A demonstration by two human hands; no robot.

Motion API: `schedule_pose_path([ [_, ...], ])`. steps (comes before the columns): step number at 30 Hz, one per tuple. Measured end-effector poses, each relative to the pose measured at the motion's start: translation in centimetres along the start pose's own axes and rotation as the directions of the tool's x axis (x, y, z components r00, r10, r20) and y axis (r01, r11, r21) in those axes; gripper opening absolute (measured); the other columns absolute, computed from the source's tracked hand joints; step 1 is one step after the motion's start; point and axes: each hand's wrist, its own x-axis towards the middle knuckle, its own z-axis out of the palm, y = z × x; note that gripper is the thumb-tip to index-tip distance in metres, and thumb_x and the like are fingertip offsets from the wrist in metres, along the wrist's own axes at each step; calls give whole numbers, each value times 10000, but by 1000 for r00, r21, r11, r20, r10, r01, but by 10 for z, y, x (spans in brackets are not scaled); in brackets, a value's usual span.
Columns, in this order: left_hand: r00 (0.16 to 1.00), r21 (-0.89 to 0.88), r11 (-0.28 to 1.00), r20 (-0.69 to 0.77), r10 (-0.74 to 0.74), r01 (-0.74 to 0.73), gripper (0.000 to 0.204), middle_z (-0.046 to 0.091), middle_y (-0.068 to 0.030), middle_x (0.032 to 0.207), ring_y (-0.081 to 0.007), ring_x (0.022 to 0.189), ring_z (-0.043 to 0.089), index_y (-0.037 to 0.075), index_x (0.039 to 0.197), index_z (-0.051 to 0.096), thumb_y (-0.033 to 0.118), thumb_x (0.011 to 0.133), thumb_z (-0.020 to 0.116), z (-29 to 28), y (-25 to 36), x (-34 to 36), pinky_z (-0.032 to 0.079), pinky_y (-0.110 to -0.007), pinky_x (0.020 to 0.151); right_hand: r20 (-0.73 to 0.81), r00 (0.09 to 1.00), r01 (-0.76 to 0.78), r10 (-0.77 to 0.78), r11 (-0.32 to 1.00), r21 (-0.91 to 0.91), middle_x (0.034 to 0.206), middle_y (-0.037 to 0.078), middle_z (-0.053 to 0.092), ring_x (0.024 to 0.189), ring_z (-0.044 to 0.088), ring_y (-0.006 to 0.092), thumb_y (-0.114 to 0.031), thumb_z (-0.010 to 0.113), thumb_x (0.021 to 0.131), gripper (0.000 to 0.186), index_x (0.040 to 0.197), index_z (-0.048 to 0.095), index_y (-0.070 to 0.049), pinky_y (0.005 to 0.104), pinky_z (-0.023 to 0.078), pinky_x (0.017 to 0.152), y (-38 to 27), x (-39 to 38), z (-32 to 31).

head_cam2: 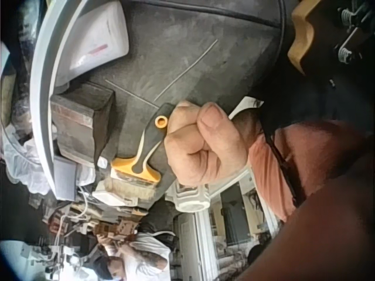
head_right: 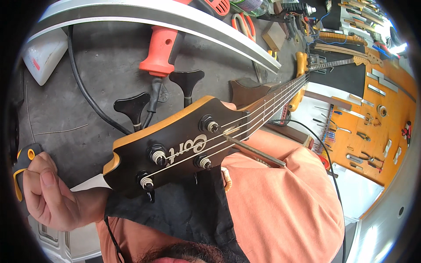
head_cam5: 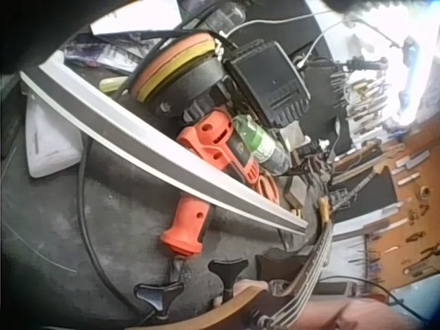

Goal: The person works on a bass guitar placed on a workbench, using an Allen wrench to adjust the tuning pegs at the headstock. They repeatedly pluck the strings to check the sound and make further adjustments. The person also handles the strings near the nut and bridge area.

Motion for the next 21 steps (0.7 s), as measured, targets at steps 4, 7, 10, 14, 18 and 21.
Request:
schedule_pose_path([
  [4,1000,21,1000,14,5,-5,261,454,-41,678,-95,639,291,47,808,467,-106,977,594,-1,1,2,198,-327,592,22,1000,-5,5,1000,16,708,-35,488,702,605,250,-394,758,816,203,794,616,-251,449,476,720,-3,3,-6],
  [7,1000,52,999,-2,-7,7,280,440,-33,681,-97,640,294,56,780,459,-97,975,590,-3,0,0,204,-326,597,27,1000,-7,5,998,60,704,-37,483,698,607,249,-398,757,817,210,787,609,-252,444,471,703,-7,11,-17],
  [10,998,59,997,-54,-39,42,325,398,-18,704,-110,668,313,68,724,445,-57,985,592,-1,1,-2,223,-324,630,34,999,6,-15,966,257,888,21,697,781,713,152,-146,755,972,49,973,732,-103,342,558,686,-7,17,-23],
  [14,1000,43,999,4,-2,1,267,451,-40,671,-98,634,297,53,801,464,-106,979,584,-5,-1,2,206,-327,592,46,998,30,-48,943,330,1006,33,722,882,727,195,-202,771,978,120,1064,759,-119,382,569,751,-7,21,-23],
  [18,996,-50,994,20,-91,92,240,411,-19,751,-125,715,305,62,822,470,-36,983,618,-10,2,4,245,-342,684,-113,982,186,-154,904,384,1160,46,749,1013,743,251,-278,791,966,258,1187,792,-144,428,584,839,-21,35,-13],
  [21,997,-277,961,77,32,-9,169,443,-27,827,-137,736,343,65,872,553,22,967,687,-15,0,12,259,-352,683,-264,933,336,-246,860,385,1275,55,770,1112,755,293,-335,807,957,365,1279,817,-163,462,595,906,-32,48,-12],
])
